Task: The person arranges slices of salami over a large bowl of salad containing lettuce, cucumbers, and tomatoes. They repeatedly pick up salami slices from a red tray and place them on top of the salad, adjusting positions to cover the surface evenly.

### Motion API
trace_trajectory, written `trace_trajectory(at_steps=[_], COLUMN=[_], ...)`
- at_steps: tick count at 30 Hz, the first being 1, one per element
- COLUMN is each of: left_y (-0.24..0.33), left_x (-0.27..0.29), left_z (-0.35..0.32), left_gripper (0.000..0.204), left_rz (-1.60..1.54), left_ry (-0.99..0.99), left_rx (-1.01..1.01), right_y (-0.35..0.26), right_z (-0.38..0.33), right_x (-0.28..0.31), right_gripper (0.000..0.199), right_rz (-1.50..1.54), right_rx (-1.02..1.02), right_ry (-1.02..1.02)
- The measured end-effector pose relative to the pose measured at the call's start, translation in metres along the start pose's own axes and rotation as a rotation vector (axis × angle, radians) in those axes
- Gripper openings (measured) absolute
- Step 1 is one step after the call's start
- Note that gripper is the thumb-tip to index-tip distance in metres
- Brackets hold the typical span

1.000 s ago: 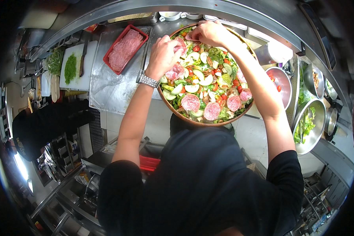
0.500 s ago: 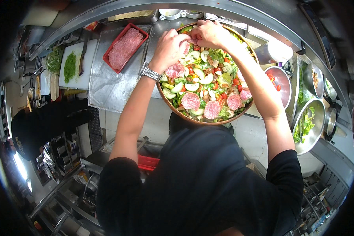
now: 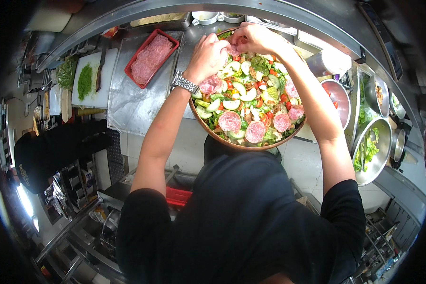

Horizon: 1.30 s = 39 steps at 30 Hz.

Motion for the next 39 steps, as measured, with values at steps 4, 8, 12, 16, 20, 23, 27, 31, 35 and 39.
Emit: trace_trajectory(at_steps=[4,8,12,16,20,23,27,31,35,39], left_y=[0.005,0.004,0.0,-0.003,-0.003,-0.002,-0.004,-0.007,-0.012,-0.019], left_x=[0.001,-0.003,-0.006,-0.005,0.001,0.005,0.009,0.008,0.005,-0.001], left_z=[0.004,0.016,0.022,0.021,0.017,0.015,0.021,0.033,0.051,0.062], left_gripper=[0.02,0.019,0.017,0.015,0.015,0.016,0.024,0.032,0.032,0.029], left_rz=[-0.01,-0.192,-0.234,-0.284,-0.282,-0.257,-0.243,-0.08,-0.157,-0.193], left_ry=[0.018,0.119,0.099,0.1,0.12,0.089,0.099,0.02,-0.076,-0.247], left_rx=[0.015,0.119,0.139,0.175,0.183,0.2,0.166,0.023,0.007,0.086], right_y=[0.004,0.007,0.008,0.008,0.008,0.009,0.013,0.017,0.017,0.008], right_z=[0.0,0.001,0.002,0.005,0.005,0.0,-0.006,-0.012,-0.023,-0.029], right_x=[0.005,0.002,-0.007,-0.009,-0.006,-0.004,0.0,0.006,0.004,-0.005], right_gripper=[0.024,0.021,0.02,0.023,0.03,0.035,0.037,0.034,0.03,0.031], right_rz=[0.029,0.055,0.053,-0.076,-0.003,0.089,0.258,0.055,-0.12,-0.285], right_rx=[0.046,0.078,0.108,0.027,0.006,-0.032,-0.065,-0.004,-0.166,-0.096], right_ry=[0.06,0.111,0.219,0.165,0.135,0.157,0.124,0.271,0.301,0.379])
Point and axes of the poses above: each hand's wrist, its own z-axis towards the middle knuckle, its own x-axis out of the back of the hand, y = z × x, the point moved 1 cm from there along z, towards the middle knuckle, and after that the axes turned 2 degrees about -y, right-handed, at the moved point
